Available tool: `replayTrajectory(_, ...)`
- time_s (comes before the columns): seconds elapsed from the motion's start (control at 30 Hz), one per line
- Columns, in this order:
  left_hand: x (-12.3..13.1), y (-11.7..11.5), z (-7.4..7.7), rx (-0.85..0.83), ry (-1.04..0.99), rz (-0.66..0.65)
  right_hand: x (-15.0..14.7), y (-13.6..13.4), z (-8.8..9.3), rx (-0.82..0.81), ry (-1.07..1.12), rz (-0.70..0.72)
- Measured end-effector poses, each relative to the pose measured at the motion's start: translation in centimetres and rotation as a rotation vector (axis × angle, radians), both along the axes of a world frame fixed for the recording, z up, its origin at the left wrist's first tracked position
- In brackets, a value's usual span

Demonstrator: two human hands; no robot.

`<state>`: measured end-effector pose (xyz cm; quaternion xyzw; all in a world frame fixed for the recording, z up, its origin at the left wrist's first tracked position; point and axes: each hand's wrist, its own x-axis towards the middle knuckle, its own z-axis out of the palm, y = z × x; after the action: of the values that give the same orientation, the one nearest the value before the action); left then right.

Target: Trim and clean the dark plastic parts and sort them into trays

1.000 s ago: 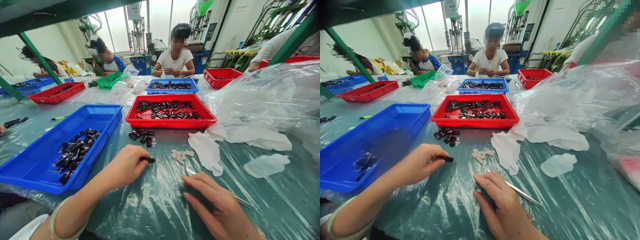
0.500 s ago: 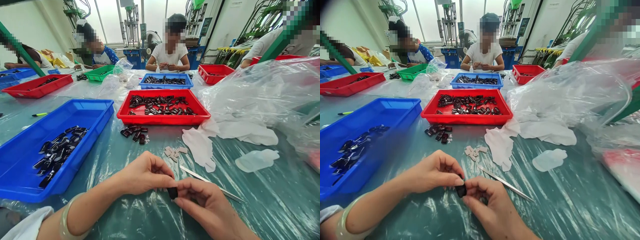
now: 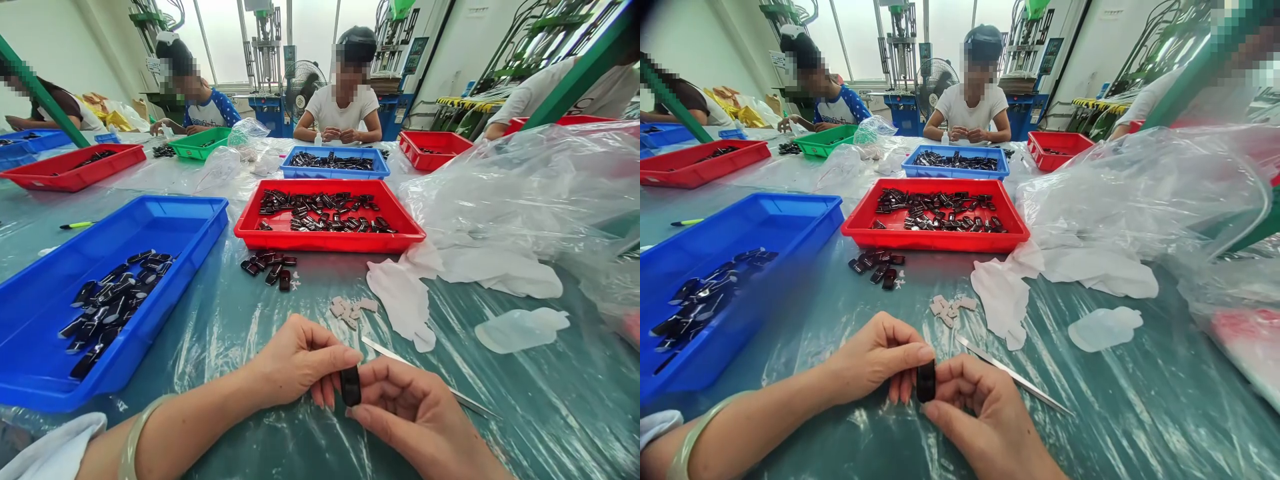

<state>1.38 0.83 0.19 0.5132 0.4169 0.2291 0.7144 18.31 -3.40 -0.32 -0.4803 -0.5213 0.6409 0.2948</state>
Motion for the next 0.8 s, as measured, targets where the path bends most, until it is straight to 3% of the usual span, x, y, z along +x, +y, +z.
replayTrajectory(0.27, 0.1, -0.3, -0.3, 0.076, 0.046, -0.061, -0.1, -0.2, -0.5, -0.031, -0.061, -0.064)
replayTrajectory(0.53, 0.2, -0.7, -0.4, 0.049, 0.002, -0.116, -0.4, -0.2, 0.5, 0.063, -0.149, 0.010)
replayTrajectory(0.6, 0.2, -0.7, -0.4, 0.009, -0.011, -0.094, 0.1, -0.4, 0.9, 0.189, -0.249, 0.034)
replayTrajectory(0.67, 0.2, -0.6, -0.4, -0.031, -0.020, -0.056, 1.1, -0.9, 1.1, 0.416, -0.365, -0.006)
replayTrajectory(0.73, 0.1, -0.5, -0.3, -0.060, -0.027, -0.027, 2.6, -1.5, 1.2, 0.705, -0.516, -0.165)
replayTrajectory(0.8, 0.1, -0.4, -0.3, -0.083, -0.045, -0.019, 4.6, -1.8, 1.2, 0.918, -0.706, -0.428)
